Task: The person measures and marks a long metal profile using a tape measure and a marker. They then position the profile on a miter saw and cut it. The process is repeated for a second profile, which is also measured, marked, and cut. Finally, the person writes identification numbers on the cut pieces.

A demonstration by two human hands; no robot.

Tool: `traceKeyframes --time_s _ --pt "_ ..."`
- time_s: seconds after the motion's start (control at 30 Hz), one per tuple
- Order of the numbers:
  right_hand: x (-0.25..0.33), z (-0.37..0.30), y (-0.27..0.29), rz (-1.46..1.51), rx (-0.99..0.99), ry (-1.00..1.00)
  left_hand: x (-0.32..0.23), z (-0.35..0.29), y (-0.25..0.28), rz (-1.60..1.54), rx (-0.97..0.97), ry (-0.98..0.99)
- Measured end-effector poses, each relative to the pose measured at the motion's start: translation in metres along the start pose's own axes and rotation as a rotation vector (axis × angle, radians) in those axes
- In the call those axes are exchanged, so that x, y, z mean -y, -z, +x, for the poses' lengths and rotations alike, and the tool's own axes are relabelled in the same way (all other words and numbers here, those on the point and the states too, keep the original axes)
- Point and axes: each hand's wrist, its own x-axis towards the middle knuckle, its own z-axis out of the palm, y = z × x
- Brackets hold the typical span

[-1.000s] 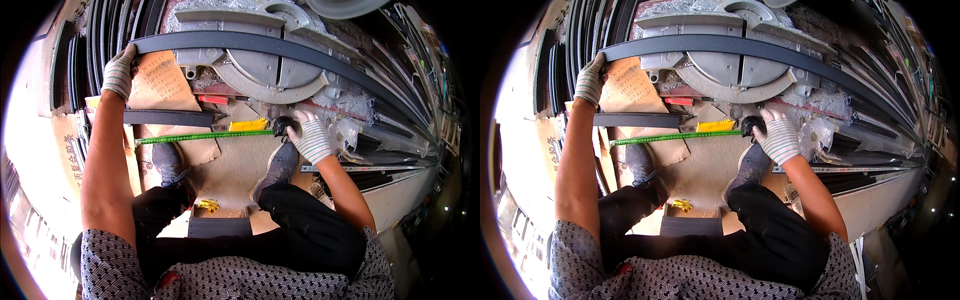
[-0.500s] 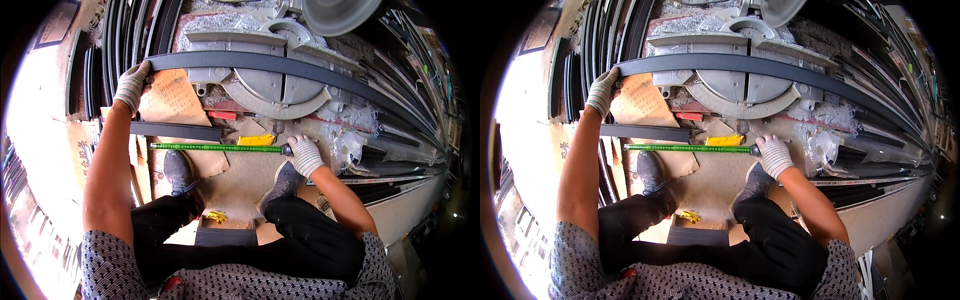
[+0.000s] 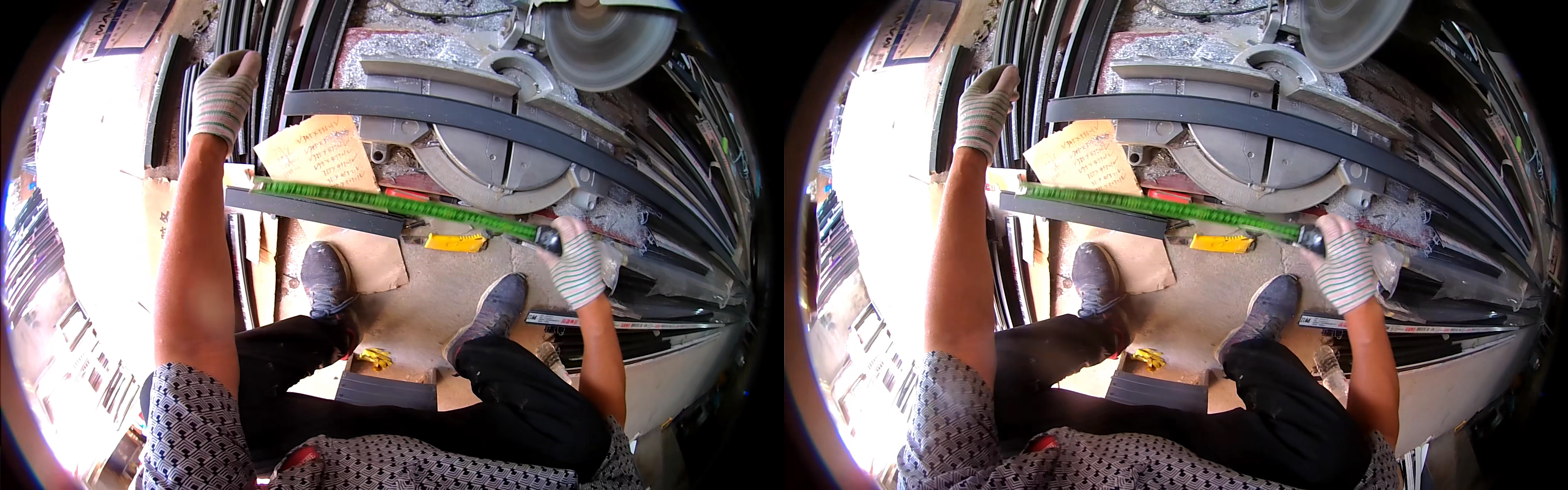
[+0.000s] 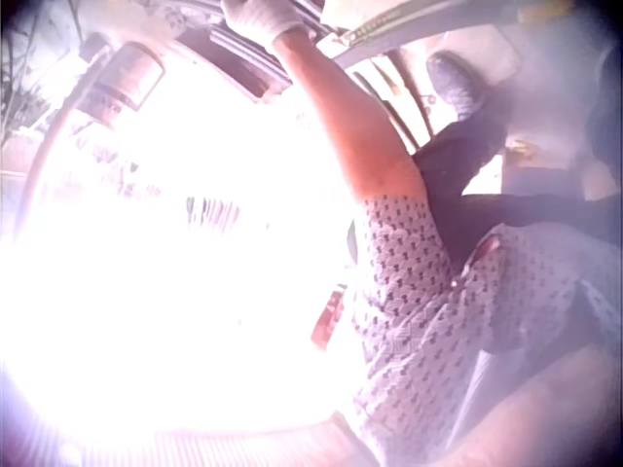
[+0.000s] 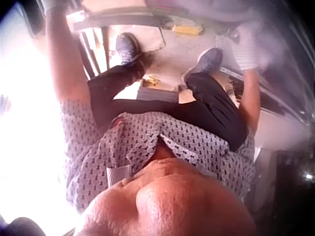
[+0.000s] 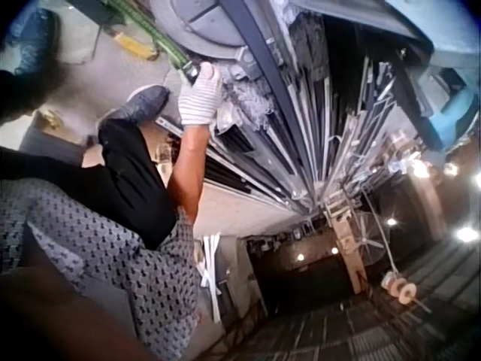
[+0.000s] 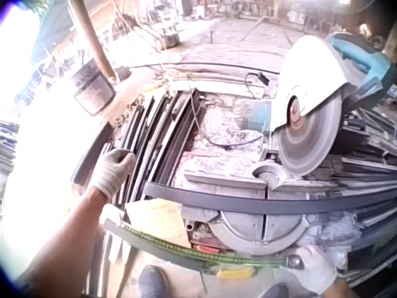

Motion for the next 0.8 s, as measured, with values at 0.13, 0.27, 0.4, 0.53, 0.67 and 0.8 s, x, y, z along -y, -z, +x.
traceKeyframes --time_s 0.13,0.27,0.4,0.53,0.67,0.8 --pt "-0.002 0.032 0.033 -0.025 -0.093 -0.05 -0.007 -0.006 0.001 0.049 0.046 -0.128" --pt "-0.016 0.057 0.05 -0.115 -0.164 -0.047 -0.007 -0.018 -0.011 0.081 0.066 -0.132" --pt "-0.029 0.078 0.058 -0.161 -0.202 0.004 0.001 -0.024 -0.025 0.09 0.137 -0.146" --pt "-0.036 0.096 0.058 -0.137 -0.198 0.005 0.019 -0.023 -0.026 0.182 0.117 -0.234" --pt "-0.048 0.102 0.063 -0.105 -0.185 -0.031 0.028 -0.024 -0.03 0.193 0.1 -0.211" --pt "-0.048 0.105 0.066 -0.115 -0.154 -0.023 0.028 -0.028 -0.029 0.277 0.093 -0.28"
